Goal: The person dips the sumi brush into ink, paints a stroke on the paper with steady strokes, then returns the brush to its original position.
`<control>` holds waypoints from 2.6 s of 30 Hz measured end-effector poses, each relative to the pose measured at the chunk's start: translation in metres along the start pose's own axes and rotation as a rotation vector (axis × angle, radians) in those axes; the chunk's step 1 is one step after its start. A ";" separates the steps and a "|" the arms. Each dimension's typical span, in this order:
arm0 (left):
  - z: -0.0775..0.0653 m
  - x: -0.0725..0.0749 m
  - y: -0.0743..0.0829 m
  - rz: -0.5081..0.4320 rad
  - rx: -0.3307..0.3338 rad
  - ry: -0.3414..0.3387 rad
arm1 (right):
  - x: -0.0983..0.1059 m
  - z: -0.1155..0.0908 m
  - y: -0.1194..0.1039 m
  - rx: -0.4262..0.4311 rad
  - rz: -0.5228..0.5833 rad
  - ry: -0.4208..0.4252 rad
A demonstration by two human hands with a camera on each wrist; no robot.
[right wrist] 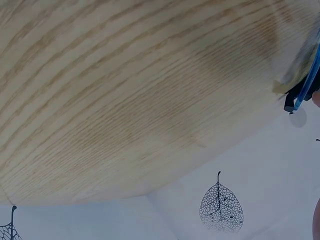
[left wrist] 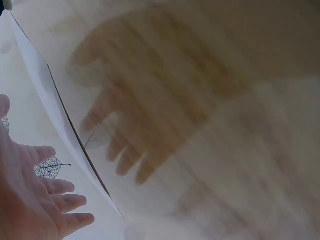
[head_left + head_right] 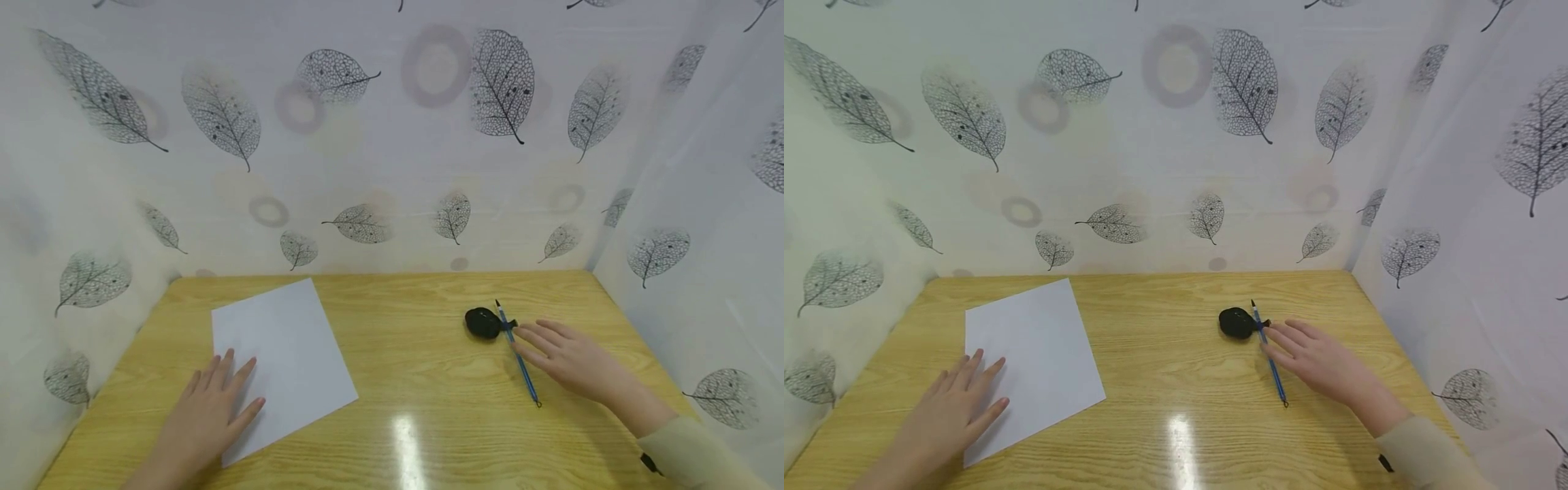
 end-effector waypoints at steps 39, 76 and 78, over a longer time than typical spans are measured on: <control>0.000 -0.013 0.005 -0.005 -0.037 -0.097 | -0.024 0.010 -0.016 0.162 -0.131 0.023; 0.009 -0.018 0.031 -0.057 -0.166 -0.069 | -0.008 0.022 -0.021 0.241 -0.159 0.281; 0.011 -0.018 0.033 -0.058 -0.171 -0.063 | -0.007 0.022 -0.020 0.238 -0.167 0.290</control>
Point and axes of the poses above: each hand's wrist, its own z-axis towards the middle knuckle, its own x-axis out of the back of the hand, y = z × x, the point moved 6 cm from there along z, towards the middle knuckle, and after that the axes turned 4 degrees about -x, right-handed, at the moved point
